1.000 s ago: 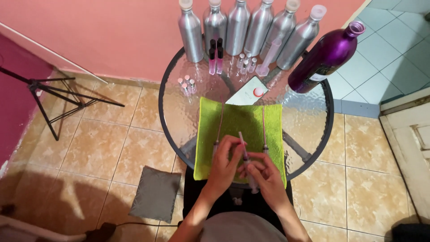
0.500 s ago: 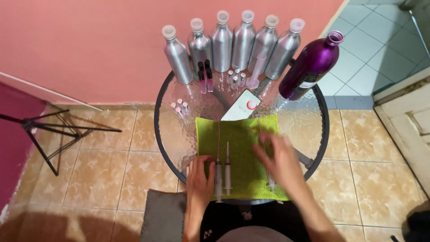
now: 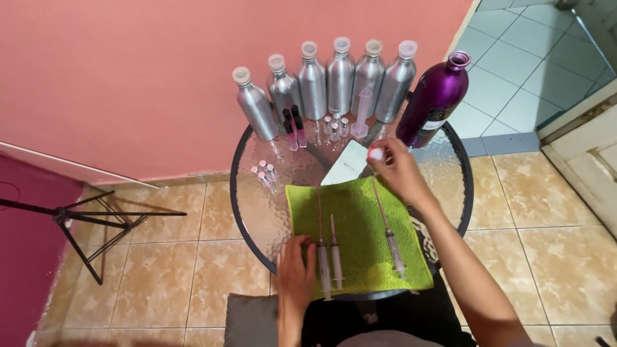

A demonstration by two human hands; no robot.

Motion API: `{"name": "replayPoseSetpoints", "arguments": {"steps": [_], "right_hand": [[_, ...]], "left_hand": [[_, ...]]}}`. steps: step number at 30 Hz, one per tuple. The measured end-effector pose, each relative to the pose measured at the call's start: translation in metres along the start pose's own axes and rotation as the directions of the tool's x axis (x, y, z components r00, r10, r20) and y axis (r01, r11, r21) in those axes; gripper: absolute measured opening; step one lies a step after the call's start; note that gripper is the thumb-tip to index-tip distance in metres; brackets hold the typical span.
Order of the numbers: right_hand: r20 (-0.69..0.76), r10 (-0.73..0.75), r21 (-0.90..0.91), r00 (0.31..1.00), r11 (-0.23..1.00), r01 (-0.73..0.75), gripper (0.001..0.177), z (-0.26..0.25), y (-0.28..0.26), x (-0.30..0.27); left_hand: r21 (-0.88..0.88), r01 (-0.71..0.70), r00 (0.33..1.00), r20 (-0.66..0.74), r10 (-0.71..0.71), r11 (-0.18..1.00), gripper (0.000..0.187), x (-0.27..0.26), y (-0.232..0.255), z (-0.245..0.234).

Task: Organizing and arranging perfume bottles and syringes on a glass table

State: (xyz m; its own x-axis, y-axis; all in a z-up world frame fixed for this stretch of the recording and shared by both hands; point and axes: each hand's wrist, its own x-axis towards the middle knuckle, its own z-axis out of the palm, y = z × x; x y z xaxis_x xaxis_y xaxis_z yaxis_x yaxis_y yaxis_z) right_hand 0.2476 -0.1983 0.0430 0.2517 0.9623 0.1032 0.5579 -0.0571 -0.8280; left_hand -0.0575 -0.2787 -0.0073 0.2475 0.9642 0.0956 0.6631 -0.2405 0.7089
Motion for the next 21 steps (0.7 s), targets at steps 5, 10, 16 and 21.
{"name": "replayPoseSetpoints", "arguments": {"steps": [5,10,16,21], "right_hand": [[-0.104,-0.038,0.333,0.994,0.94,0.071,0.033,-0.077,-0.035,-0.023],[-0.227,-0.254,0.282,0.94,0.907,0.313,0.025,-0.148,-0.055,-0.025],[-0.42,-0.571,-0.019,0.706,0.783,0.622,0.02,-0.192,-0.07,0.02],[-0.358,-0.584,-0.127,0.729,0.804,0.581,0.016,-0.185,-0.06,0.058]], "left_hand": [[0.025,-0.024,0.999,-0.047,0.026,0.999,0.025,0.002,-0.005,0.003],[0.088,-0.137,0.983,-0.107,0.146,0.987,0.023,0.003,-0.011,0.008],[0.108,-0.164,0.978,-0.116,0.176,0.981,0.019,0.001,-0.008,0.007],[0.086,-0.084,0.982,-0.162,0.097,0.993,0.025,-0.001,-0.005,0.008]]}}
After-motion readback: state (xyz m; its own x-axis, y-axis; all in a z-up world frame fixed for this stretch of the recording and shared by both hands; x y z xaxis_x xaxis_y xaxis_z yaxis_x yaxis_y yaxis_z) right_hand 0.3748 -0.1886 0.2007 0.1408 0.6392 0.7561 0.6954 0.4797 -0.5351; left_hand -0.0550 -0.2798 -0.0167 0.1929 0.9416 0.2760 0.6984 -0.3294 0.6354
